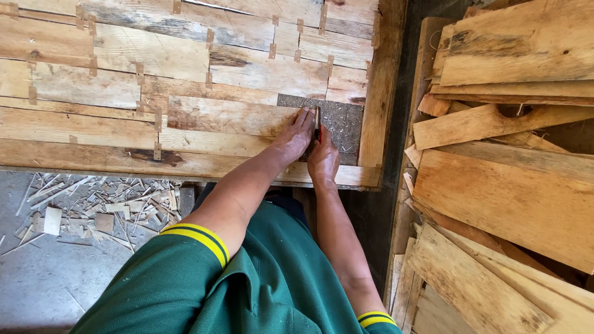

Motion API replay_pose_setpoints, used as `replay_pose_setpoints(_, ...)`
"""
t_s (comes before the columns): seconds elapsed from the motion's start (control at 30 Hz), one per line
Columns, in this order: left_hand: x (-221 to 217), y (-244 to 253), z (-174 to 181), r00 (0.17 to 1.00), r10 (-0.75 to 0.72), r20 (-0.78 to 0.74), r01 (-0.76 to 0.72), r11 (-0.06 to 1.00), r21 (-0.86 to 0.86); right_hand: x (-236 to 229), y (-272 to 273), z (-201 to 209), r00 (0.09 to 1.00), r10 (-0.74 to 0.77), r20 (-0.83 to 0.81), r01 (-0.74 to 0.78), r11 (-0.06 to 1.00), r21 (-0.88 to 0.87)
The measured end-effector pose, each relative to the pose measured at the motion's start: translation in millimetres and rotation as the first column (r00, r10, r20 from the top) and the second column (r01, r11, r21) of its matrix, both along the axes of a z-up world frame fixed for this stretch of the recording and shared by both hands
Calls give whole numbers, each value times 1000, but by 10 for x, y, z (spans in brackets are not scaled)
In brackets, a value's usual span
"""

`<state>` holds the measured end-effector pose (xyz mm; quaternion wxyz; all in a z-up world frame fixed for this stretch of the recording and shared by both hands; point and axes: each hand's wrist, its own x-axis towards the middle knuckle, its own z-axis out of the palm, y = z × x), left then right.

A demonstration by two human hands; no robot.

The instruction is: Fitting and trimming thin wood veneer pieces to create a decorative mosaic pattern on a larger panel.

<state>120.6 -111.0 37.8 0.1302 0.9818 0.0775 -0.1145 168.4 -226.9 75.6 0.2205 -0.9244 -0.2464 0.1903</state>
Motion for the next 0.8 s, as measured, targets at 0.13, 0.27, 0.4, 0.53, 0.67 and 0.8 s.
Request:
replay_pose_setpoints(0.13,12,16,75,999,-15,-31,15,1000,2,2,1,49,999,-7,-34,6,1000,-16)
replay_pose_setpoints(0.27,10,18,84,998,-20,-63,20,1000,-10,16,1,15,1000,13,6,-14,1000,13)
replay_pose_setpoints(0.4,9,12,47,999,-10,-43,10,1000,0,28,23,-3,1000,9,-1,-9,1000,-24)
replay_pose_setpoints(0.53,2,6,-6,1000,-10,-26,11,1000,13,68,113,199,999,13,-33,-16,995,-102)
replay_pose_setpoints(0.67,-31,-9,49,1000,-26,-10,26,999,28,120,60,169,998,64,-14,-65,983,-174)
replay_pose_setpoints(0.8,-29,24,26,999,-51,-2,51,995,91,98,112,540,993,23,-112,-47,975,-216)
